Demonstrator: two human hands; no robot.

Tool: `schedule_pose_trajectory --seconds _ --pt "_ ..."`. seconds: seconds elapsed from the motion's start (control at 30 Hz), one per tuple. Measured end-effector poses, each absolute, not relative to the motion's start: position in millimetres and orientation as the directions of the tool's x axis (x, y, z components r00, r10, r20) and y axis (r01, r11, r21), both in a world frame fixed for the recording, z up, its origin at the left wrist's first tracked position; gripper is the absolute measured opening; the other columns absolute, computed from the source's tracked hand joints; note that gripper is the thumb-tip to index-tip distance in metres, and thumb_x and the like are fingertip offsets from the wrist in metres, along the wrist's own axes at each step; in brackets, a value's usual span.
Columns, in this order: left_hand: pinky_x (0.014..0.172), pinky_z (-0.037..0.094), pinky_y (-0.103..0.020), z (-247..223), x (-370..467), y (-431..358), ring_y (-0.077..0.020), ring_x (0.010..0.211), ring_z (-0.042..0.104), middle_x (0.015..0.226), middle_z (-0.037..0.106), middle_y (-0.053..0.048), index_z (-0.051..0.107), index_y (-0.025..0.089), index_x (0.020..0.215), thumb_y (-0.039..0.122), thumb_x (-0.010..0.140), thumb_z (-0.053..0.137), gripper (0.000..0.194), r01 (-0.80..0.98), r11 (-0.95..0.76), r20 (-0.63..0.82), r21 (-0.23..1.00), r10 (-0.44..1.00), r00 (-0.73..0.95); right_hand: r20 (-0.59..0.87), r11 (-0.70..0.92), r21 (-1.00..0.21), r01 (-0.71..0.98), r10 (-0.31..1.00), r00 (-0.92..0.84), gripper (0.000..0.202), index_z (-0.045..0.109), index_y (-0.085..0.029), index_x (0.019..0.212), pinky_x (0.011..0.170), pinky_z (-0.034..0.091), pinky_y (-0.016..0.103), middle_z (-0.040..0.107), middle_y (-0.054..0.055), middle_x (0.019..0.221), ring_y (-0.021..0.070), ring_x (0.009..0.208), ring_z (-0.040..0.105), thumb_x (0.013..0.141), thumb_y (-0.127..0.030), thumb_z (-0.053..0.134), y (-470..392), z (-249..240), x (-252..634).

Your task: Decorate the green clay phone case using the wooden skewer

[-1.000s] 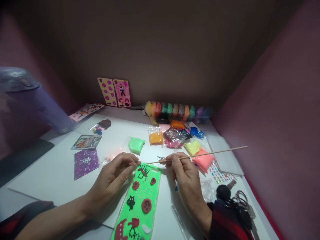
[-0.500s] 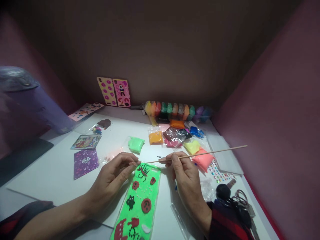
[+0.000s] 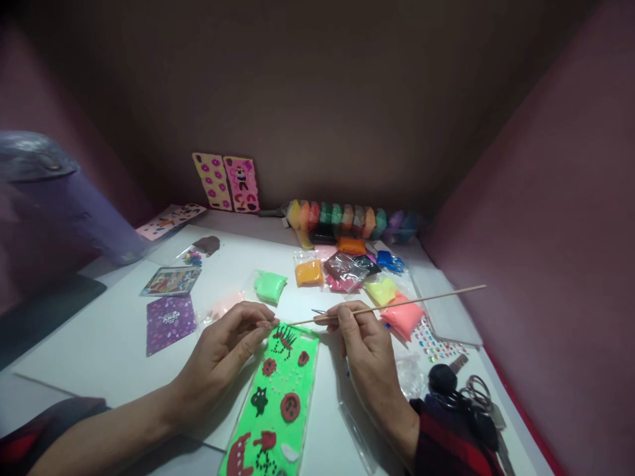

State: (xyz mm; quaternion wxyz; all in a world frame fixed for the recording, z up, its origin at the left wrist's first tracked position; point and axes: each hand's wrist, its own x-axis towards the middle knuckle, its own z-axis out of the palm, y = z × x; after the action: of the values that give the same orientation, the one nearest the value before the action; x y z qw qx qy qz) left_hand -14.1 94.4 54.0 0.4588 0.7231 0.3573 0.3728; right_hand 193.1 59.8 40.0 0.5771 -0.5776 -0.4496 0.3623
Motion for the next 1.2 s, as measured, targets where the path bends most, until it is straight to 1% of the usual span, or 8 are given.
schedule_pose_trajectory --seconds 0.23,0.37,0.57,0.73,0.93,1.1,1.2 --pt "0.082 0.046 -0.034 54.1 -13.8 95.8 -0.0167 0.092 0.053 0.099 0.055 -0.005 0.052 0.019 0.097 0.026 0.092 0.045 0.011 0.170 -0.327 0.216 0.930 0.856 0.469 0.109 0.079 -0.992 0.101 0.933 0.344 0.025 0.063 -0.019 0.084 0.043 0.033 0.022 0.067 0.004 0.083 0.0079 0.052 0.046 0.089 -0.041 0.052 60.2 39.2 193.9" --pt "0.083 0.046 -0.034 55.1 -13.7 95.6 -0.0170 0.093 0.053 0.099 0.055 -0.005 0.052 0.019 0.097 0.026 0.092 0.044 0.011 0.168 -0.329 0.217 0.929 0.854 0.472 0.111 0.078 -0.991 0.108 0.935 0.338 0.025 0.063 -0.020 0.083 0.041 0.031 0.022 0.066 0.004 0.082 0.0083 0.050 0.044 0.088 -0.041 0.053 60.1 38.7 194.1" --pt "0.083 0.046 -0.035 54.1 -13.7 95.4 -0.0171 0.093 0.053 0.100 0.055 -0.005 0.051 0.020 0.097 0.026 0.093 0.044 0.011 0.170 -0.325 0.212 0.930 0.856 0.472 0.100 0.076 -0.994 0.082 0.931 0.351 0.023 0.063 -0.020 0.084 0.043 0.034 0.022 0.066 0.003 0.081 0.0077 0.050 0.044 0.088 -0.039 0.053 59.9 39.6 194.0" --pt "0.083 0.046 -0.035 54.0 -13.5 95.2 -0.0174 0.093 0.053 0.099 0.055 -0.005 0.051 0.020 0.097 0.026 0.093 0.044 0.011 0.161 -0.326 0.218 0.931 0.854 0.472 0.123 0.091 -0.990 0.109 0.936 0.331 0.023 0.063 -0.019 0.082 0.041 0.030 0.021 0.064 0.002 0.079 0.0068 0.049 0.042 0.089 -0.039 0.053 60.3 38.9 193.9" --pt "0.083 0.046 -0.035 55.2 -13.8 94.7 -0.0173 0.093 0.053 0.099 0.055 -0.005 0.052 0.019 0.096 0.026 0.092 0.044 0.011 0.167 -0.319 0.209 0.933 0.858 0.468 0.108 0.082 -0.993 0.086 0.929 0.355 0.022 0.063 -0.019 0.084 0.043 0.033 0.022 0.064 0.003 0.081 0.0073 0.050 0.043 0.088 -0.039 0.053 59.1 38.9 194.9" --pt "0.082 0.046 -0.034 56.0 -13.5 94.4 -0.0171 0.092 0.054 0.098 0.056 -0.005 0.052 0.019 0.096 0.026 0.092 0.044 0.011 0.160 -0.311 0.204 0.937 0.858 0.471 0.126 0.091 -0.989 0.120 0.937 0.325 0.024 0.064 -0.019 0.083 0.041 0.030 0.022 0.064 0.004 0.081 0.0078 0.048 0.040 0.088 -0.040 0.052 59.0 40.1 194.7" --pt "0.083 0.046 -0.034 55.4 -13.8 94.4 -0.0171 0.093 0.053 0.099 0.055 -0.005 0.052 0.019 0.096 0.026 0.092 0.044 0.011 0.159 -0.321 0.215 0.934 0.857 0.468 0.120 0.092 -0.991 0.097 0.932 0.342 0.023 0.063 -0.019 0.084 0.042 0.032 0.022 0.065 0.004 0.082 0.0083 0.051 0.044 0.088 -0.039 0.053 59.2 38.5 194.9"
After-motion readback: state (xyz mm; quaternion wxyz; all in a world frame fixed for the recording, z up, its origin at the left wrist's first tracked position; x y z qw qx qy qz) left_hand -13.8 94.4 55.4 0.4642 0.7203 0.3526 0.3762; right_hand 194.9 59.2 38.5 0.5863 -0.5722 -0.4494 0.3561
